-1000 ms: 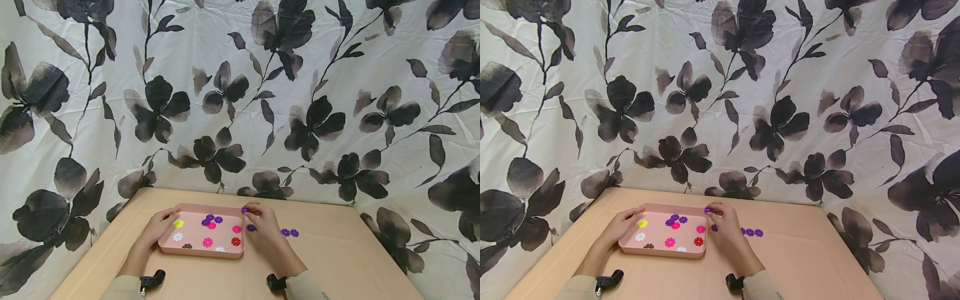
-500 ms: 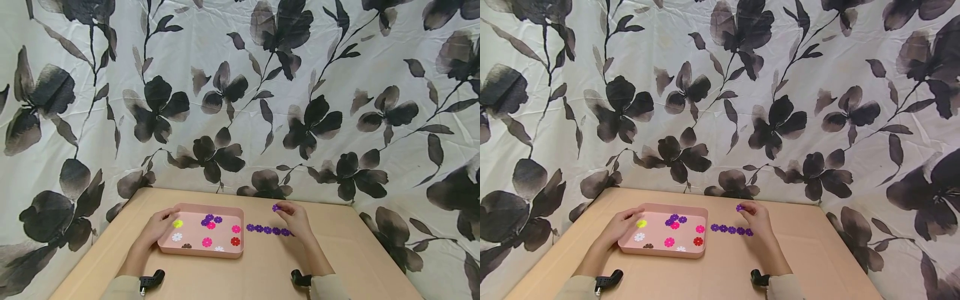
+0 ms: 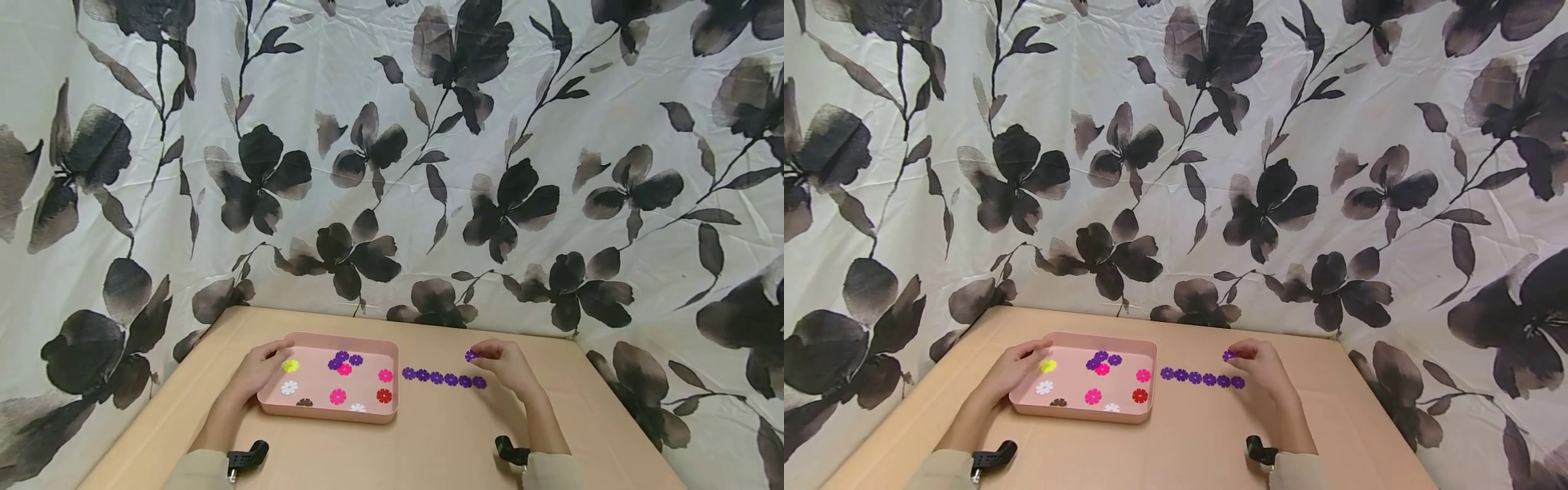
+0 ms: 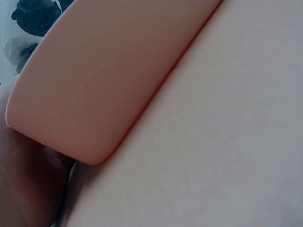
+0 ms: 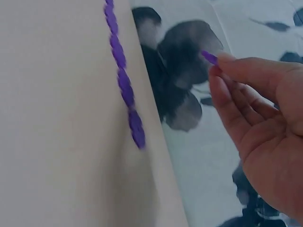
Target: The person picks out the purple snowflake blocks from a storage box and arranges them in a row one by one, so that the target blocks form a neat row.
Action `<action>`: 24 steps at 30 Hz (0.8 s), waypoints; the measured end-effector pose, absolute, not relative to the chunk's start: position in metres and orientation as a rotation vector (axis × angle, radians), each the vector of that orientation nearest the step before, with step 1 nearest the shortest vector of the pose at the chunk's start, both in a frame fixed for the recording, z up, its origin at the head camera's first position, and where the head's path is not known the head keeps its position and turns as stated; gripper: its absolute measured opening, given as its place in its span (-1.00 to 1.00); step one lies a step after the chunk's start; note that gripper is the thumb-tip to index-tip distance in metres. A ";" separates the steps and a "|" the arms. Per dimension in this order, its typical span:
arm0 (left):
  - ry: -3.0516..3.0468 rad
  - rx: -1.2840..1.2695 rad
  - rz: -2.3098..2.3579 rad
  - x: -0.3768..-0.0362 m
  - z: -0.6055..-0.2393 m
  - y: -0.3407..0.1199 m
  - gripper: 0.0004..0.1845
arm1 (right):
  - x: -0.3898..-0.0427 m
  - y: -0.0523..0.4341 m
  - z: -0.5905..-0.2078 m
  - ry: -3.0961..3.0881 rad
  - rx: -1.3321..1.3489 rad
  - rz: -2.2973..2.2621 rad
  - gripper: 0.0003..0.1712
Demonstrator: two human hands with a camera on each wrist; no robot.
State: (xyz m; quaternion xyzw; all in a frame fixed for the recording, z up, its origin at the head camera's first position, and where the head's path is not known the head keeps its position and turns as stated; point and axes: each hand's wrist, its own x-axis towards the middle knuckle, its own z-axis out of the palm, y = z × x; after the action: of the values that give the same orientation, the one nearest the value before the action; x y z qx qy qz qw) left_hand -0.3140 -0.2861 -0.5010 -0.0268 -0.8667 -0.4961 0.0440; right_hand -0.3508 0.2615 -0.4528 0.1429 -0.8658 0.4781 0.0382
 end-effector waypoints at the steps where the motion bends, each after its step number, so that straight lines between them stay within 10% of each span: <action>1: -2.650 -0.081 -1.513 -0.314 -0.501 -0.286 -0.44 | -0.351 0.265 -0.453 -2.676 0.434 1.441 -0.77; 24: -2.649 -0.071 -1.539 -0.312 -0.498 -0.284 -0.45 | -0.342 0.309 -0.466 -2.884 0.355 1.315 -0.77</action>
State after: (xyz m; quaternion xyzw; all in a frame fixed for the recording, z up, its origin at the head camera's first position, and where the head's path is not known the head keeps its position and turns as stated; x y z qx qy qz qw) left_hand -0.3117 -0.2841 -0.4983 -0.0232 -0.8638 -0.5019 0.0387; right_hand -0.3425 0.3086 -0.4655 0.1112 -0.9040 0.4121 -0.0239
